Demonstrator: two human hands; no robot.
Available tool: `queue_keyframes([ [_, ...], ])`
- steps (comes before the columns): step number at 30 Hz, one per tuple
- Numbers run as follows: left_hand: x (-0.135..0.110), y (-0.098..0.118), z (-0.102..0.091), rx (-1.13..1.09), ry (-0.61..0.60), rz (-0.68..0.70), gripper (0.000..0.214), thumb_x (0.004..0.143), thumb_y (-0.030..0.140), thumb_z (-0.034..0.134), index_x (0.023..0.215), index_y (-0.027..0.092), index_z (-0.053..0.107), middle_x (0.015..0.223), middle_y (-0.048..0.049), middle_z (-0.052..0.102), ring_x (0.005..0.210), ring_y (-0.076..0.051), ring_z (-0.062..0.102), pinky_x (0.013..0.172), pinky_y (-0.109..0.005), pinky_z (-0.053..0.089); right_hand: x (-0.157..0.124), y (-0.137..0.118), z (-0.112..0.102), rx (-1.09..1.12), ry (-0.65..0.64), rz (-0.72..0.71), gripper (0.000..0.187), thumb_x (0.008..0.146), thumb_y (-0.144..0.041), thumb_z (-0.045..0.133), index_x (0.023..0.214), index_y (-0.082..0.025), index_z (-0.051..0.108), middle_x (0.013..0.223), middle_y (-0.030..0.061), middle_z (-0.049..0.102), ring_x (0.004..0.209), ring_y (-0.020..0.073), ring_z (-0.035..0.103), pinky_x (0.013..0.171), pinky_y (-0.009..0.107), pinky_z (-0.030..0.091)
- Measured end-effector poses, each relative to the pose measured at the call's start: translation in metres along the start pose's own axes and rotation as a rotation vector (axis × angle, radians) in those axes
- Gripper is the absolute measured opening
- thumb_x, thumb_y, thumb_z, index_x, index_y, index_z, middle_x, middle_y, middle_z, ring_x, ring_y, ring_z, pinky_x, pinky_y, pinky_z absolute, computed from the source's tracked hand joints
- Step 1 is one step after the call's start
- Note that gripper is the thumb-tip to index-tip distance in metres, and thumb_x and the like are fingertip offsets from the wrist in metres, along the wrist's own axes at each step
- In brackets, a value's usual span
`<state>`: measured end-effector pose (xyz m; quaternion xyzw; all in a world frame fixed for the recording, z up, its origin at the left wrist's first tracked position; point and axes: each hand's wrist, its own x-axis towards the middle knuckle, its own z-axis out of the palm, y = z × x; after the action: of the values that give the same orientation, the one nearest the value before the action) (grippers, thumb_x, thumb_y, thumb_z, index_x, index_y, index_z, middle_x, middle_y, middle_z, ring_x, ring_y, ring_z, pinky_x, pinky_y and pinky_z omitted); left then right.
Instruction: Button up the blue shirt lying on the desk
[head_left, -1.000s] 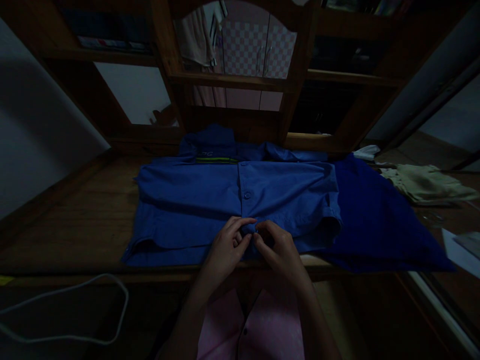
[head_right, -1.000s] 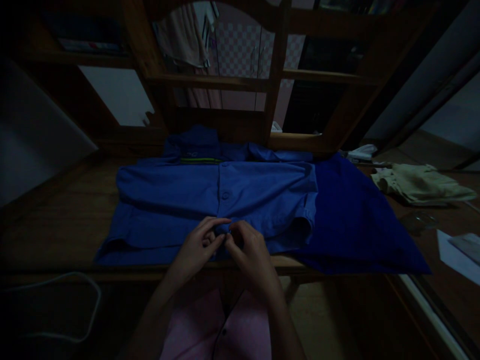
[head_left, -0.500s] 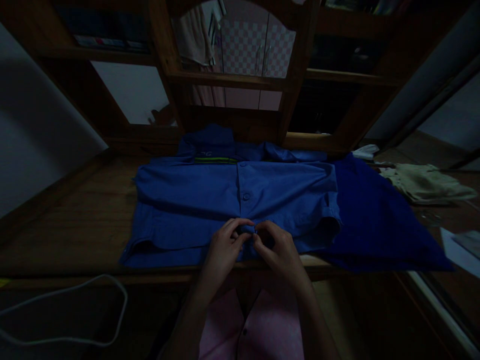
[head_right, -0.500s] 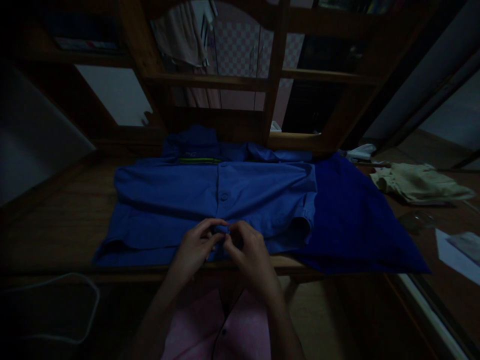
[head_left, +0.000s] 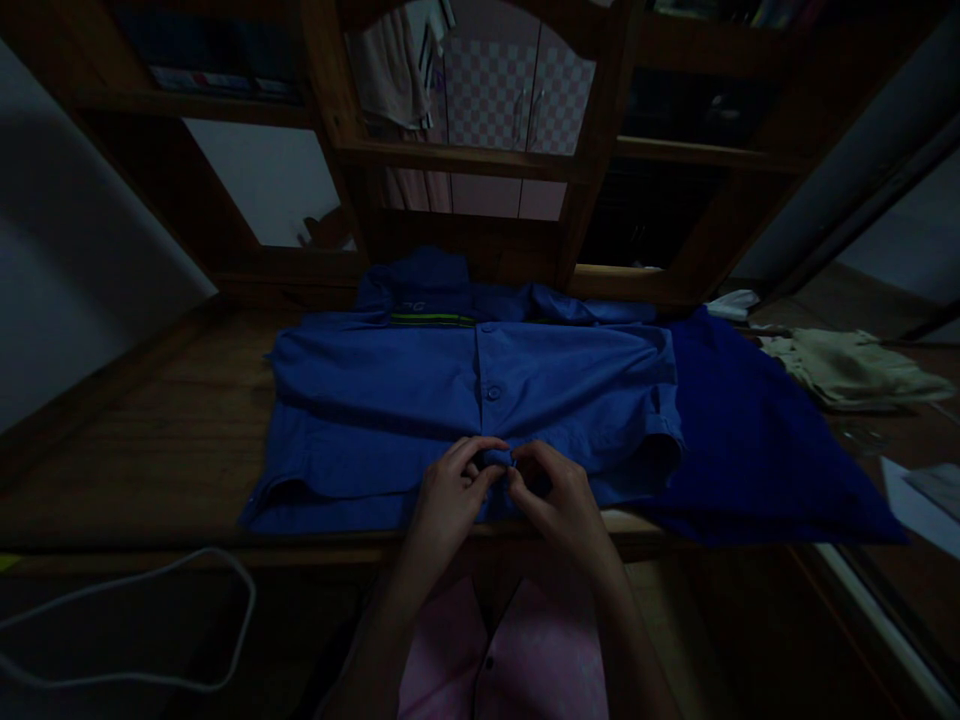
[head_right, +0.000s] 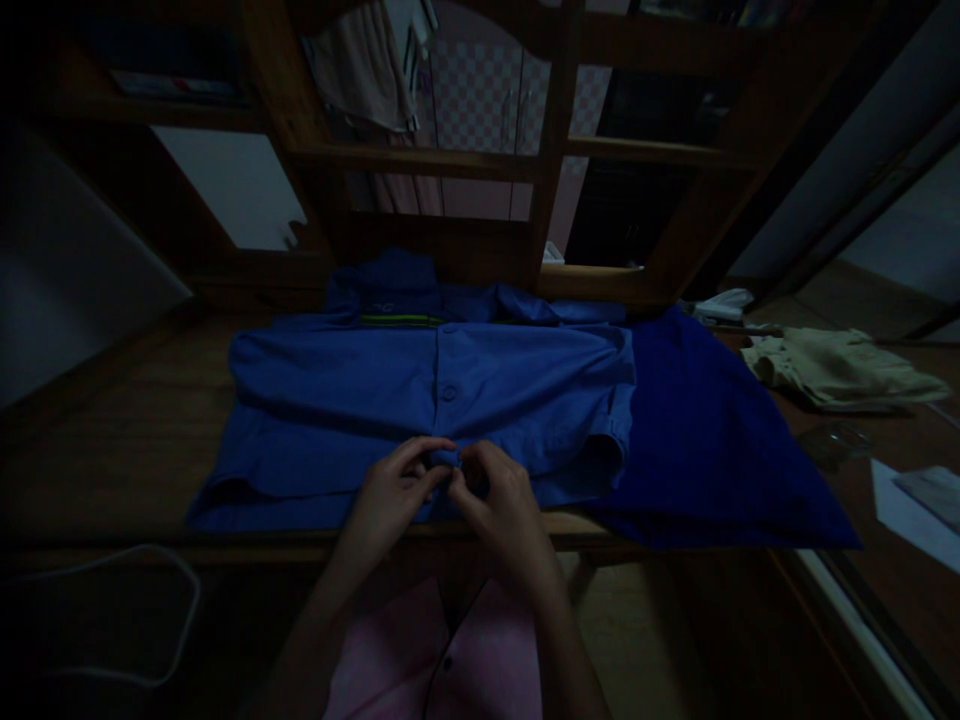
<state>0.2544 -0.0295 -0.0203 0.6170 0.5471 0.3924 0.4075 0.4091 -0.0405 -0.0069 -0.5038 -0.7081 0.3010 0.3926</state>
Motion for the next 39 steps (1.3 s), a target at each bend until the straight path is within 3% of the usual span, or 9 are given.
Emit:
queue_keyframes([
  [4,-0.0007,0.0008,-0.0017,-0.016,-0.020,-0.047,0.034,0.081,0.030,0.058,0.115,0.028,0.059,0.062,0.0043,0.053,0.052,-0.010,0.052,0.050,-0.018,0.039,-0.0002,-0.0001,-0.0005,0.003,0.005,-0.007,0.010,0.084,-0.016,0.055,0.093,-0.019,0.058,0.080,-0.0013,0.059,0.072,0.0126,0.055,0.066,0.022,0.040],
  [9,-0.0003,0.0033,-0.0035,-0.066,0.003,-0.075,0.045,0.078,0.028,0.062,0.122,0.028,0.053,0.082,-0.0002,0.063,0.054,-0.009,0.057,0.052,-0.018,0.042,0.0001,-0.0010,-0.0007,0.002,0.002,-0.003,0.009,0.084,-0.017,0.055,0.092,-0.019,0.057,0.079,-0.0018,0.059,0.070,0.0122,0.055,0.064,0.022,0.040],
  [15,-0.0003,0.0035,-0.0031,-0.035,-0.018,-0.109,0.037,0.079,0.036,0.061,0.114,0.023,0.062,0.053,0.0053,0.051,0.044,-0.010,0.049,0.043,-0.018,0.036,-0.0002,-0.0015,-0.0004,0.005,0.001,-0.007,0.007,0.084,-0.017,0.055,0.091,-0.019,0.056,0.079,-0.0019,0.058,0.072,0.0121,0.055,0.065,0.022,0.040],
  [29,0.0008,-0.0017,0.0008,-0.041,0.064,-0.074,0.027,0.075,0.036,0.064,0.097,0.020,0.066,0.059,0.0046,0.053,0.040,-0.008,0.048,0.039,-0.018,0.037,-0.0006,-0.0009,-0.0011,0.003,0.000,-0.001,0.009,0.083,-0.015,0.054,0.091,-0.019,0.056,0.078,-0.0025,0.057,0.072,0.0117,0.054,0.065,0.022,0.039],
  [39,0.0017,-0.0025,-0.0001,-0.024,0.053,-0.023,0.024,0.075,0.037,0.065,0.093,0.020,0.063,0.066,0.0043,0.052,0.044,-0.008,0.051,0.041,-0.018,0.039,-0.0001,-0.0049,-0.0019,0.012,0.004,-0.008,0.011,0.083,-0.014,0.055,0.092,-0.019,0.057,0.080,-0.0014,0.058,0.072,0.0124,0.055,0.065,0.022,0.040],
])
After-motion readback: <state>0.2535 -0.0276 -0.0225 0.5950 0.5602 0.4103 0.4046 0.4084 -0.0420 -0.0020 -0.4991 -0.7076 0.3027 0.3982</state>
